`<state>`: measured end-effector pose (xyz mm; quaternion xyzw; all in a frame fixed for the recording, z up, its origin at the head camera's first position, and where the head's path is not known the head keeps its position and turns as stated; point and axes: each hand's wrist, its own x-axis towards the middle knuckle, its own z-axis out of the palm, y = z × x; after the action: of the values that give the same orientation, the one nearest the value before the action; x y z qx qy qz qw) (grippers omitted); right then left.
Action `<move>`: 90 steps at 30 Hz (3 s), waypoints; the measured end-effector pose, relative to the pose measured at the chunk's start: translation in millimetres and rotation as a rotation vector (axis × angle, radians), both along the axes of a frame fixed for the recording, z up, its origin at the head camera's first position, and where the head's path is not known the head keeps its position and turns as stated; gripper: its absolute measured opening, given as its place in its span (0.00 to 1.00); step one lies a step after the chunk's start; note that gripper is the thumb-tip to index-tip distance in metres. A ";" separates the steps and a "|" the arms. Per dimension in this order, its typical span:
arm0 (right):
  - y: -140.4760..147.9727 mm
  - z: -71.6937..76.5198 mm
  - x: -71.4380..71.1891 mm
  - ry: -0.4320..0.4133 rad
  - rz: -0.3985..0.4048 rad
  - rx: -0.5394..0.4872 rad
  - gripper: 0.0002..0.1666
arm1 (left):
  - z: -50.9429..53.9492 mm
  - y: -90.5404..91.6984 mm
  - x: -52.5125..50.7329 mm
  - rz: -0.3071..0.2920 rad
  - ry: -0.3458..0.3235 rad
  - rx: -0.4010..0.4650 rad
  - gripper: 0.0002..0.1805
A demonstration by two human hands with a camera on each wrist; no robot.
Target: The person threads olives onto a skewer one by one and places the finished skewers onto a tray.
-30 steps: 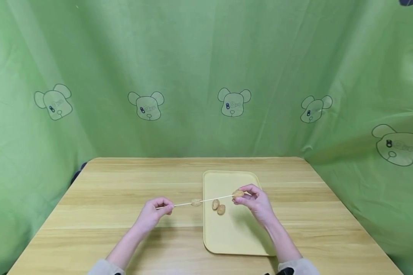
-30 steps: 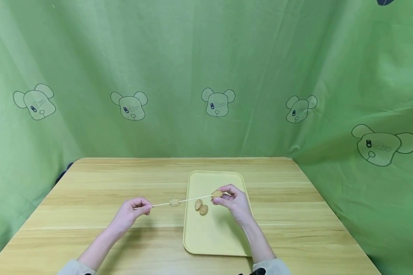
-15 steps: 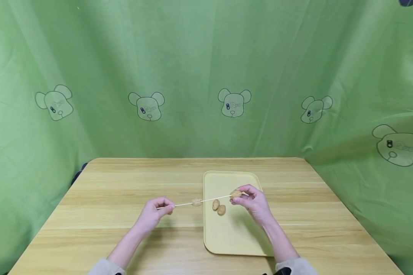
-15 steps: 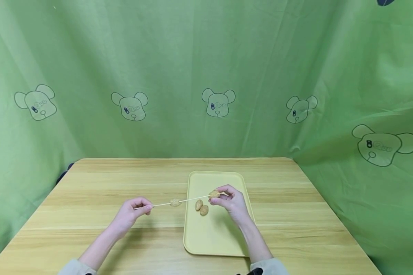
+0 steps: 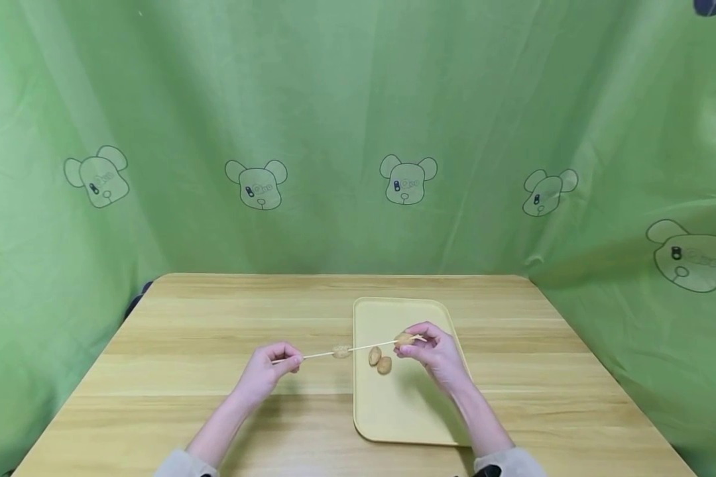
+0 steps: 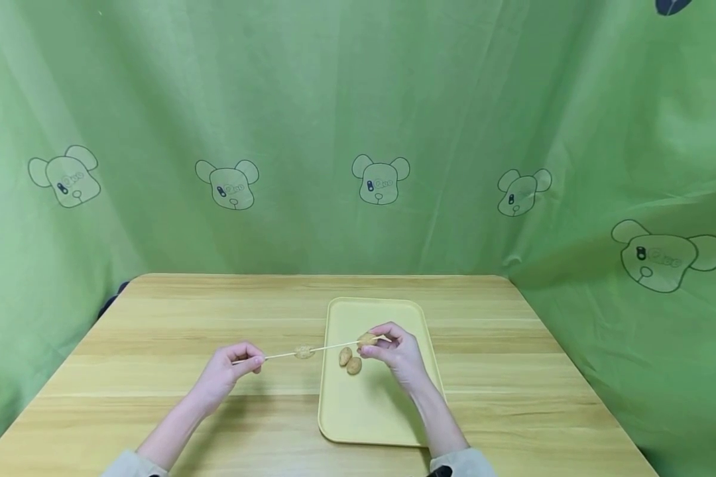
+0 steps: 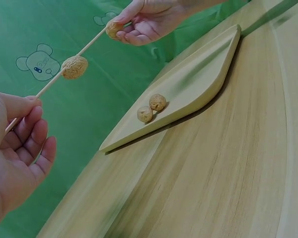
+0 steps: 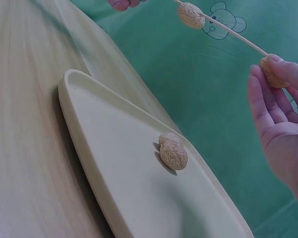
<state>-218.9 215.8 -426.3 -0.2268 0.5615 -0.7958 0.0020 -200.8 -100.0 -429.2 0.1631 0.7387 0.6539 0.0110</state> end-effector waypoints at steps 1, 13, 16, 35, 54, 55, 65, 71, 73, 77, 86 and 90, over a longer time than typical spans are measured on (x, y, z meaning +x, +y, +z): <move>-0.4 0.0 0.1 -0.002 0.000 0.001 0.19 | 0.2 -0.1 0.0 0.001 0.002 0.001 0.08; -6.8 -3.1 -0.3 -0.016 0.018 0.002 0.18 | 3.9 -1.3 0.3 -0.008 -0.018 0.017 0.08; -8.4 -4.1 0.1 -0.029 0.014 0.001 0.17 | 3.9 -1.4 -0.7 -0.011 -0.015 0.005 0.08; -4.8 -3.7 5.3 0.017 -0.031 0.100 0.16 | -5.7 3.6 -1.7 -0.067 -0.092 0.085 0.12; -8.0 -5.7 5.6 0.017 -0.059 0.056 0.12 | -11.3 9.7 0.7 -0.055 -0.171 0.189 0.12; -8.8 -5.6 5.6 0.012 -0.063 0.055 0.12 | -11.5 9.7 1.0 -0.055 -0.170 0.194 0.12; -11.3 -8.3 4.8 -0.026 -0.070 0.054 0.13 | -12.9 10.6 1.5 -0.050 -0.171 0.197 0.07; -11.5 -6.1 6.3 -0.033 -0.129 0.122 0.11 | -12.3 11.3 0.8 -0.047 -0.171 0.197 0.13; -11.6 -5.5 6.4 -0.027 -0.153 0.157 0.11 | -11.7 11.7 1.0 -0.043 -0.170 0.197 0.12; -11.4 -5.9 6.8 -0.011 -0.181 0.222 0.12 | -11.1 12.1 1.5 -0.042 -0.166 0.197 0.11; -11.6 -6.8 7.4 0.037 -0.153 0.223 0.12 | -10.7 13.5 1.3 -0.025 -0.171 0.194 0.09; -13.0 -4.8 6.6 0.044 -0.139 0.221 0.14 | -9.8 13.5 1.7 -0.041 -0.170 0.196 0.08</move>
<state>-212.3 202.8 -431.1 -0.2029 0.6599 -0.7223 -0.0407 -199.1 -86.5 -439.0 0.1223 0.6644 0.7339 0.0708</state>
